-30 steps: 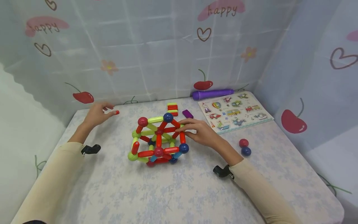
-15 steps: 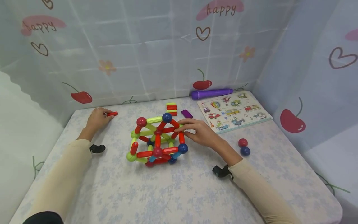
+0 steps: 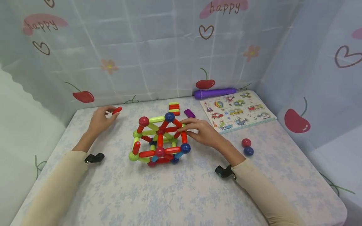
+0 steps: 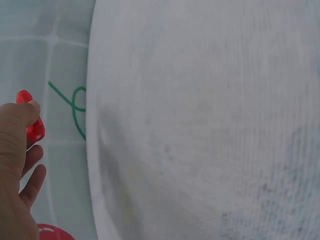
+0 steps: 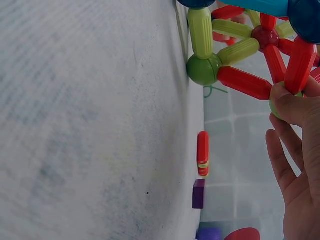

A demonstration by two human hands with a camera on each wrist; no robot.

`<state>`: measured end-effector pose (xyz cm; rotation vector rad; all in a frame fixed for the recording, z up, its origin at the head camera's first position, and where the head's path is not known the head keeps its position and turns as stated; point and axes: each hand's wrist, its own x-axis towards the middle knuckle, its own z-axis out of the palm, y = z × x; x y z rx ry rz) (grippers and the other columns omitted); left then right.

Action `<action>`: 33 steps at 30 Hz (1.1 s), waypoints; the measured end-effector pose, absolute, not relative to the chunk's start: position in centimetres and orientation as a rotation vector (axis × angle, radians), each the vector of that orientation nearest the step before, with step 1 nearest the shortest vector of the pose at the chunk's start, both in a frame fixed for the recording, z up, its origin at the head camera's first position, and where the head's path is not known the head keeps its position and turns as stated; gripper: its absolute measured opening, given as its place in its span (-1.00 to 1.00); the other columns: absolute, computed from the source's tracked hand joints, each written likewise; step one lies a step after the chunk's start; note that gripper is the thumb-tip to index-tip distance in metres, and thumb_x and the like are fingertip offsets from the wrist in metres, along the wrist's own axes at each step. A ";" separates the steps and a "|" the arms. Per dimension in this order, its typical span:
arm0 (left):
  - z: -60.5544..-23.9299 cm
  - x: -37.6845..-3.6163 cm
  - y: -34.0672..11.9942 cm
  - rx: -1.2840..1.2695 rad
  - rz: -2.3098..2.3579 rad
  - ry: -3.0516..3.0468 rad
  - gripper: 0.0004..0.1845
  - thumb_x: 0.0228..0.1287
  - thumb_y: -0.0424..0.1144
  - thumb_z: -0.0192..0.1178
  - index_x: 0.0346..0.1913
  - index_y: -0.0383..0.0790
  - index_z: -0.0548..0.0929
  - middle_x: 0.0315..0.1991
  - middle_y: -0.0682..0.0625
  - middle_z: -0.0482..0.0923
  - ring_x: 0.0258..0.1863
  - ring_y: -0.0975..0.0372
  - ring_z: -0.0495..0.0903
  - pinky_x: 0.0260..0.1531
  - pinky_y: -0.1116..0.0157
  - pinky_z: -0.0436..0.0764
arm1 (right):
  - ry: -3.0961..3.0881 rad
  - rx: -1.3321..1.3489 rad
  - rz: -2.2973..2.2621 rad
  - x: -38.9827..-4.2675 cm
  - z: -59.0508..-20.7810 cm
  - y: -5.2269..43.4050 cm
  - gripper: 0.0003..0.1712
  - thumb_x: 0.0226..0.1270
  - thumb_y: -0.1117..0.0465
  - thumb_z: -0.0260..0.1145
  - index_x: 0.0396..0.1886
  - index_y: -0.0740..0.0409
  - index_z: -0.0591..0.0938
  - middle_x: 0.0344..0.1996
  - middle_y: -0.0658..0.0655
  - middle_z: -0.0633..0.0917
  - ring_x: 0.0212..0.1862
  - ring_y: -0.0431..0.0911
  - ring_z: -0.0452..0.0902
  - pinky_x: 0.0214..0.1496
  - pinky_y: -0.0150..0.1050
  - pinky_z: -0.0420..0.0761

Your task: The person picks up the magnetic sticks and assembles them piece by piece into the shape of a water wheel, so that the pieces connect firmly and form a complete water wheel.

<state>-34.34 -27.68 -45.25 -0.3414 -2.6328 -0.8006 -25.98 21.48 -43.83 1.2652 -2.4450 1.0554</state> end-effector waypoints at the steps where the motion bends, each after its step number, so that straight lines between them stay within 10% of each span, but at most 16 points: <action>1: -45.0 -33.9 -27.4 -0.381 -0.826 -2.581 -0.66 0.50 -0.28 0.38 0.20 -0.38 0.71 0.04 -0.30 0.71 0.06 -0.15 0.59 0.08 -0.19 0.59 | -2.446 1.265 1.056 -26.0 -43.9 21.5 -0.53 0.32 0.52 0.52 0.13 0.02 0.85 0.23 0.17 0.73 0.27 0.15 0.67 0.15 0.01 0.76; 12: -39.8 -27.2 -22.5 -0.553 -1.116 -2.215 -0.65 0.38 -0.42 0.46 0.19 -0.30 0.78 0.06 -0.15 0.71 0.07 0.08 0.60 0.15 0.46 0.53 | -2.430 1.275 1.064 -26.2 -43.9 21.5 -0.51 0.31 0.55 0.50 0.12 0.00 0.86 0.24 0.16 0.73 0.29 0.14 0.67 0.16 0.04 0.75; 33: -35.7 -18.9 -16.4 -0.987 -1.386 -2.078 -0.60 0.23 -0.61 0.40 0.12 -0.38 0.67 0.02 -0.06 0.71 0.08 0.15 0.65 0.22 0.24 0.59 | -2.413 1.288 1.094 -26.1 -43.9 21.4 -0.52 0.31 0.57 0.48 0.11 0.04 0.86 0.23 0.17 0.73 0.28 0.13 0.66 0.16 0.04 0.75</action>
